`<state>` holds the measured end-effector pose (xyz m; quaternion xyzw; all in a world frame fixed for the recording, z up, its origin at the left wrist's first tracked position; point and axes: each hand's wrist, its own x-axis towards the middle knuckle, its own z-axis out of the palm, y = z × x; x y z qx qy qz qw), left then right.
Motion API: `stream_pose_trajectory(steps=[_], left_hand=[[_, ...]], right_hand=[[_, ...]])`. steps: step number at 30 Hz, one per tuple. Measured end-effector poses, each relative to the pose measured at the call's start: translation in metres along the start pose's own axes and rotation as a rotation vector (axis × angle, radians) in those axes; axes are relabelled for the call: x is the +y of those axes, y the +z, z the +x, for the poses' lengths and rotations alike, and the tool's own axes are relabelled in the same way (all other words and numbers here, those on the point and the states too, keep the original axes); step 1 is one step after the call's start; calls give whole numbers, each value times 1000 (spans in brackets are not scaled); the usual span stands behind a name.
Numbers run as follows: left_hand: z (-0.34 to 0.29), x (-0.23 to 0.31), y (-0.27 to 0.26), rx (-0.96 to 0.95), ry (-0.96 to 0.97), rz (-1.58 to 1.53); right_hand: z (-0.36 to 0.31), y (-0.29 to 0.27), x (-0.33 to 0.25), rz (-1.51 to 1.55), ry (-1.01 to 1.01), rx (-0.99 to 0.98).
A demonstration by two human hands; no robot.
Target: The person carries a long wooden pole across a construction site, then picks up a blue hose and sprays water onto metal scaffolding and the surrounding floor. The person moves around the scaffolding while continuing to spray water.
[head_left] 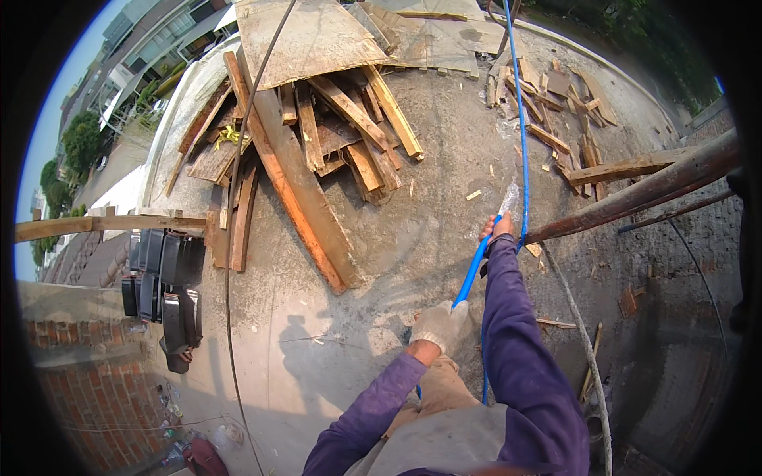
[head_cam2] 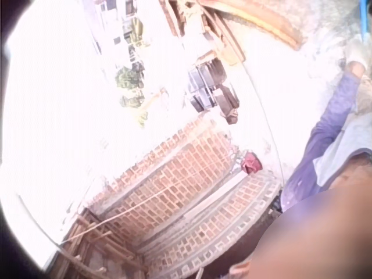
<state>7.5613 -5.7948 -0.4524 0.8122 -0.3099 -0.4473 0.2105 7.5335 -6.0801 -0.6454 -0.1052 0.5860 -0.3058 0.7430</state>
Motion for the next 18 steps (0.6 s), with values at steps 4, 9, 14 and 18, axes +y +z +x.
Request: stream_pose_trajectory(steps=[4,9,14,18], left_hand=[[-3,15,17,-80,77,90],[6,34,31,-84,126,139],[22,48,21,-78,123,212],[24,69,12,27,122,200]], right_hand=[[5,-13,-6,-390,-192,80],[-15,-33,-40,-294,-404,40],[-35,-13,-95,-27,-411,111],[-53,-1,-124,149,-471,28]])
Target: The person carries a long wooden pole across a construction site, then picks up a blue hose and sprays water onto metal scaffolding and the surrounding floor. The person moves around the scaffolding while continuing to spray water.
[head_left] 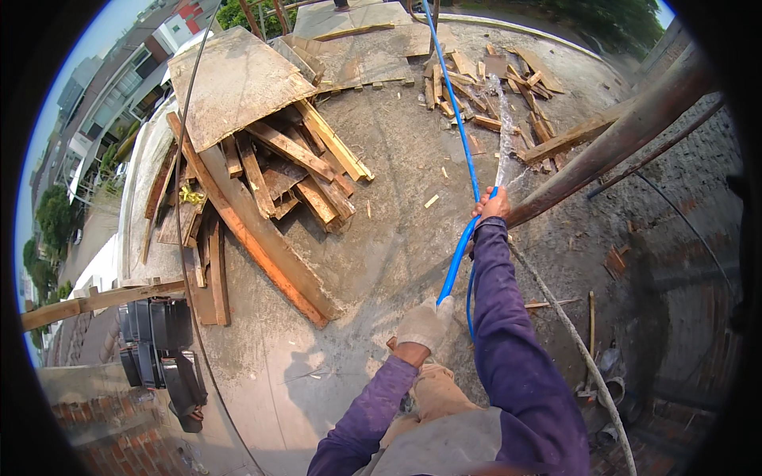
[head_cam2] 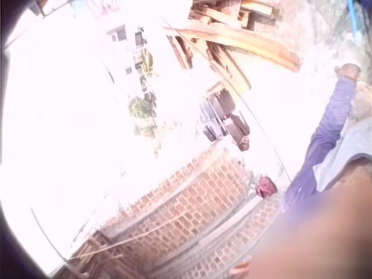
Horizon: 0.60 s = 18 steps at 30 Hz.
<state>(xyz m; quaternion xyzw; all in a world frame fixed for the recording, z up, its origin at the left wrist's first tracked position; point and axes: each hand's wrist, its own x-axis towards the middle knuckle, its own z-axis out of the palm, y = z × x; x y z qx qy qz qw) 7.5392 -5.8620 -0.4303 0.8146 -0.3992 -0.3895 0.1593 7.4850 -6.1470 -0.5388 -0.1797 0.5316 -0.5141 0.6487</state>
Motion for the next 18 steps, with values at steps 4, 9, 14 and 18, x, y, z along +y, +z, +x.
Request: stream_pose_trajectory(steps=[4,9,14,18], left_hand=[[2,18,-14,25,30,-74],[6,33,-21,-17,40,-108],[26,46,-22,102,134,-119],[40,57,-26,109,148,-123]], right_hand=[[-5,18,-22,53,-33,25],[-14,24,-50,63,-88,-136],[0,40,-72,266,-168,40],[8,34,-77,384,-128,153]])
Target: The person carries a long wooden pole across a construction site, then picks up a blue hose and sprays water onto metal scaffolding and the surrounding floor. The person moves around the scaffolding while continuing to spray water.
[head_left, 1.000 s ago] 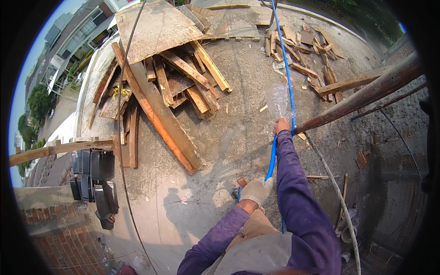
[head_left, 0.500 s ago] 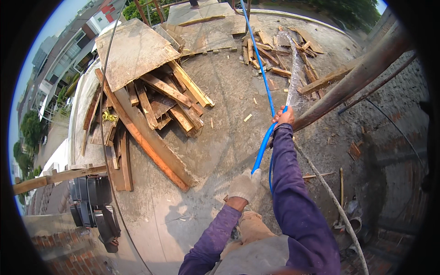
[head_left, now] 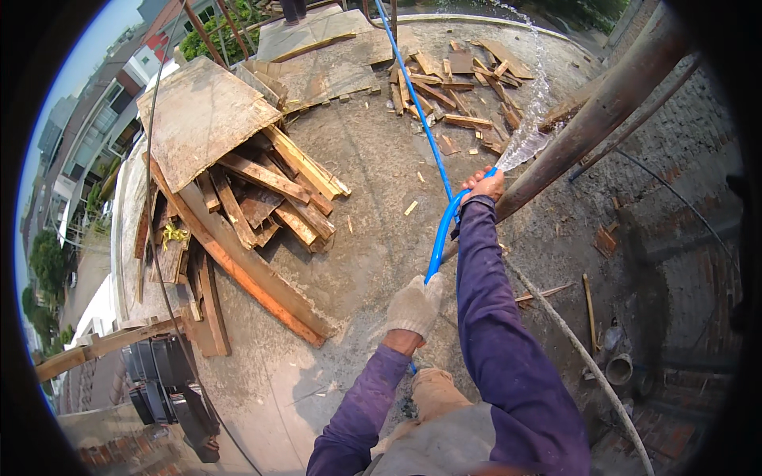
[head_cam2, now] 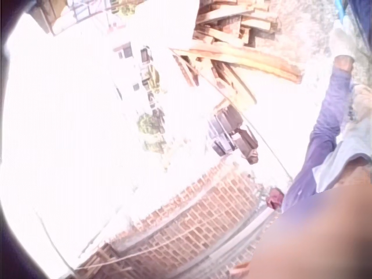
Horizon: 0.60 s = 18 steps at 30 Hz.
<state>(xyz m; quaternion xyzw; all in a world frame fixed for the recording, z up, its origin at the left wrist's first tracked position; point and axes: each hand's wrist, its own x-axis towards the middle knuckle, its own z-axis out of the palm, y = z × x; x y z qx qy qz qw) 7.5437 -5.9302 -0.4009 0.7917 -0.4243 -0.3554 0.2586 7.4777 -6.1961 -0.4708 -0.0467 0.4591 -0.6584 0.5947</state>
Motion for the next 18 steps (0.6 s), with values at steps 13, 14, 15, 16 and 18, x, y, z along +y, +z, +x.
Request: stream_pose_trajectory(steps=[13,14,15,16,18], left_hand=[[-15,9,-21,-169,-173,-140],[-17,4,-19,-188,-227,-183],[-19,-4,-15,-200,-138,-97],[-22,-13,-12,-183,-81,-21],[-34,-34,-8,-112,-11,27]], right_hand=[[-8,-3,19,-242,175,-310],[-6,-2,21,-267,112,-231],[-8,-13,18,-213,69,-308],[-5,-12,24,-271,70,-195],[-2,-24,29,-435,164,-334]])
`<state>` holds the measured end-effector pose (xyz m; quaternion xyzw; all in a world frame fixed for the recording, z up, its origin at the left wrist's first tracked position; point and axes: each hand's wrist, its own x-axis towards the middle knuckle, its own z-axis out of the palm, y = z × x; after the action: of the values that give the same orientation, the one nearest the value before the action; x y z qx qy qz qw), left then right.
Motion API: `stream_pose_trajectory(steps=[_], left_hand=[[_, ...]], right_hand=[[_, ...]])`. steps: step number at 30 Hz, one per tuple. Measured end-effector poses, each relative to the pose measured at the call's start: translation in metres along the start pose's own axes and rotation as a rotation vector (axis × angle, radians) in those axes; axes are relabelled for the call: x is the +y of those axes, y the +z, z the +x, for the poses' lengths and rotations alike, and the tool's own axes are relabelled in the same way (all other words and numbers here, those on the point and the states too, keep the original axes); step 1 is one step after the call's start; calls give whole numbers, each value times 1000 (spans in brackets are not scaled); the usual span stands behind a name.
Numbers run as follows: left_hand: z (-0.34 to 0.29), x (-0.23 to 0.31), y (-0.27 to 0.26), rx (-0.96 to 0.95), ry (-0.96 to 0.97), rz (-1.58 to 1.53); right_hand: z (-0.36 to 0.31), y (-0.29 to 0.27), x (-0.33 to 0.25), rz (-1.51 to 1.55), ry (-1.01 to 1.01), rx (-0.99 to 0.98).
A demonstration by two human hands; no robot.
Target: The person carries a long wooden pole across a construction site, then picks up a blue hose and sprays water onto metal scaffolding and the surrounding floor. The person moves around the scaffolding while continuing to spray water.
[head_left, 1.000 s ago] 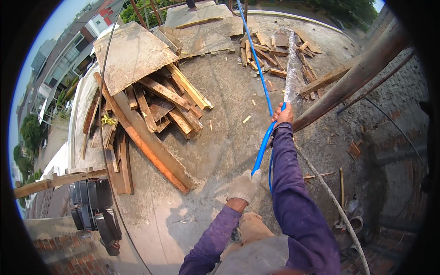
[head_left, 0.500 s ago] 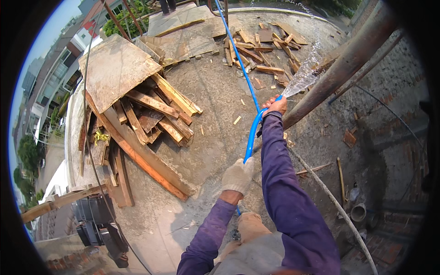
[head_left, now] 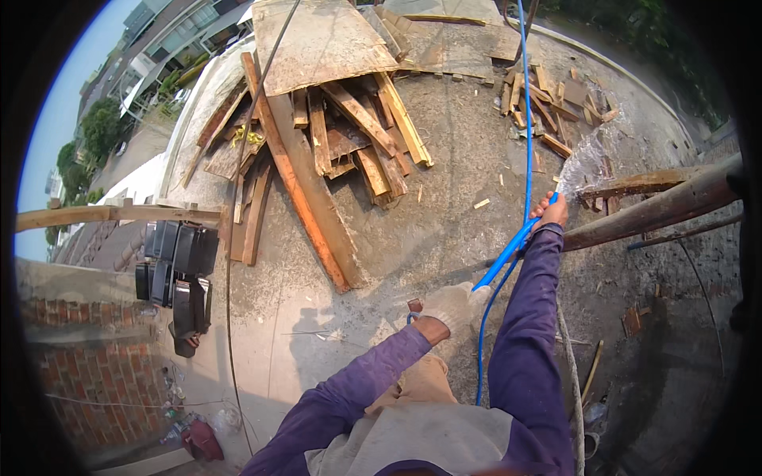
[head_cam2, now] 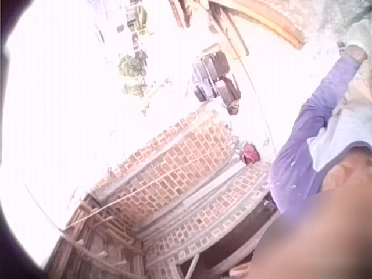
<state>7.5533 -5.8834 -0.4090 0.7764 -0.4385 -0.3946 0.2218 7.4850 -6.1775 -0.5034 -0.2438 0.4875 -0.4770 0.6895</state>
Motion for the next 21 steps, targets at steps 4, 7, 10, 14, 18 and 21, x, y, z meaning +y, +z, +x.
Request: stream_pose_trajectory(steps=[4,7,10,14,18,21], left_hand=[[-41,-25,3,44,-105,-101],[-78,-37,1,78,-160,-168],[-107,-50,10,145,-217,-207],[-127,-67,36,124,-247,-246],[-149,-83,61,277,-293,-390],[-163,-99,65,321,-373,-355]], right_hand=[[20,-19,23,-317,273,19],[38,-16,53,-452,336,214],[21,-28,90,-750,414,-15],[-20,-25,144,-967,541,-203],[-54,10,209,-1212,564,-334],[-74,49,263,-1296,510,-433]])
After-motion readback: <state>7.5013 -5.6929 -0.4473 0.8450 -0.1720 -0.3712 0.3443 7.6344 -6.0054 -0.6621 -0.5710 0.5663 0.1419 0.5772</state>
